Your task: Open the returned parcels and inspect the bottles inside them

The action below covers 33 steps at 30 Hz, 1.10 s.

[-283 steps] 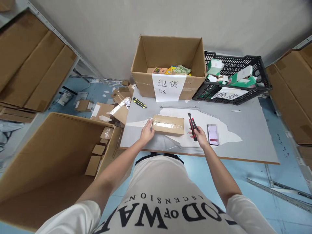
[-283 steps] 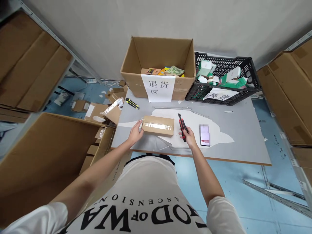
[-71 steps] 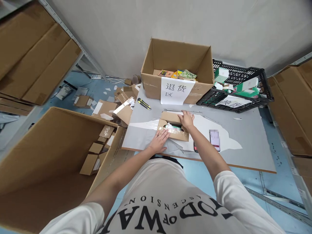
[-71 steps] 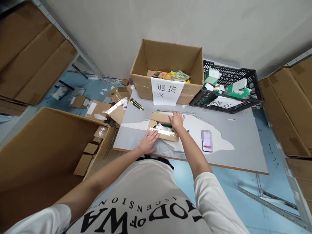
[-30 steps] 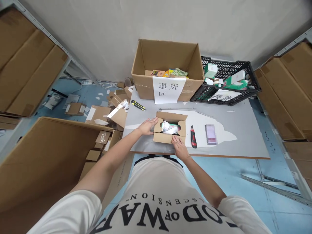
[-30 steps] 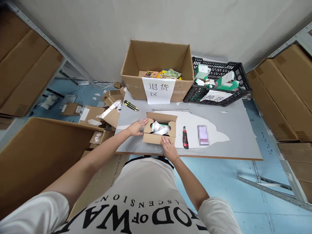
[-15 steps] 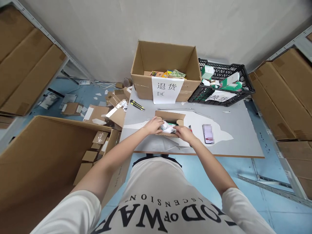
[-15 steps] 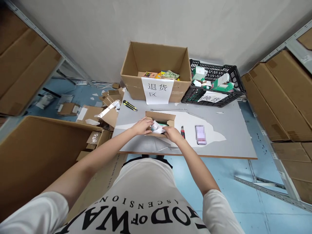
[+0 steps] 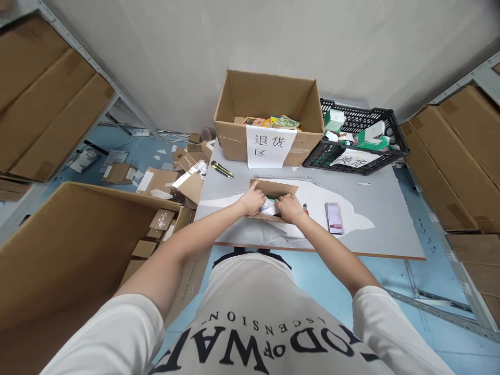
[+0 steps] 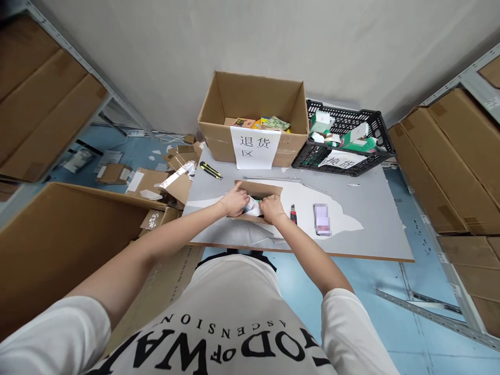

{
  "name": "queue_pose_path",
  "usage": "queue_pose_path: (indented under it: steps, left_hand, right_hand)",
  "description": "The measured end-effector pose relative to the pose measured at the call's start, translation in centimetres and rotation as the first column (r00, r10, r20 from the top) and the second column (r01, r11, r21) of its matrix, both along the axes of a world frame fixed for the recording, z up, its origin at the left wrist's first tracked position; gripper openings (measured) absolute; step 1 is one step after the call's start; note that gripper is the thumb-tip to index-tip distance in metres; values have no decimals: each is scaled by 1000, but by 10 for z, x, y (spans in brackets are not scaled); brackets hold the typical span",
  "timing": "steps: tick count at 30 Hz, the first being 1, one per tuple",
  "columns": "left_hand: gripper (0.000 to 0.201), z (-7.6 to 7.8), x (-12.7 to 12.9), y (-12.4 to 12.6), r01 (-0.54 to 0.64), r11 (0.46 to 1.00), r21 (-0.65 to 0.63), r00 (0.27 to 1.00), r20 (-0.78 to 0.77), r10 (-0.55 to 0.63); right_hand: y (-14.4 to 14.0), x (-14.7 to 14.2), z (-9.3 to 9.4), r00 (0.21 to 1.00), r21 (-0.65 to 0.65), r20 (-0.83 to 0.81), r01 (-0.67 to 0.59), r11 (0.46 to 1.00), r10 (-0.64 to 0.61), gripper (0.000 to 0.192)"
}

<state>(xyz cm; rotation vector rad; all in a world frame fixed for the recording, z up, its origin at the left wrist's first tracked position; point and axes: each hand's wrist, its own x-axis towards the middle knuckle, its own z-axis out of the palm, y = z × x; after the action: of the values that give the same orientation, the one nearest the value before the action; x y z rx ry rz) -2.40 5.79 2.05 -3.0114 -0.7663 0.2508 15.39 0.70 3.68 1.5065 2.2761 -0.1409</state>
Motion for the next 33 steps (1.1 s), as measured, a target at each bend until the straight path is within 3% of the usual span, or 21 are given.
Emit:
queue_pose_path:
  steps: [3, 7, 11, 15, 23, 28, 33]
  left_hand:
    - [40, 7, -5, -6, -60, 997, 41, 998, -1, 60]
    - [42, 11, -14, -17, -277, 960, 43, 960, -33, 278]
    - [69, 8, -20, -32, -432, 902, 9, 899, -78, 431]
    - [89, 4, -23, -42, -525, 849, -60, 849, -102, 518]
    - [111, -5, -47, -35, -552, 825, -119, 833, -126, 539]
    - [125, -26, -61, -28, -536, 828, -167, 844, -127, 521]
    - [131, -52, -64, -27, -527, 816, -238, 849, -108, 517]
  right_hand:
    - [-7, 6, 4, 995, 56, 35, 91, 994, -93, 34]
    - [-21, 16, -2, 954, 33, 87, 285, 958, -287, 55]
    - [-35, 23, -16, 915, -40, 79, 399, 916, -395, 93]
    - [-44, 36, -32, 874, -89, 113, 483, 871, -473, 109]
    - [-51, 60, -60, 864, -154, -100, 477, 865, -494, 118]
    - [-52, 71, -78, 823, -194, -339, 413, 890, -456, 126]
    - [-56, 77, -94, 720, -270, -519, 374, 887, -461, 134]
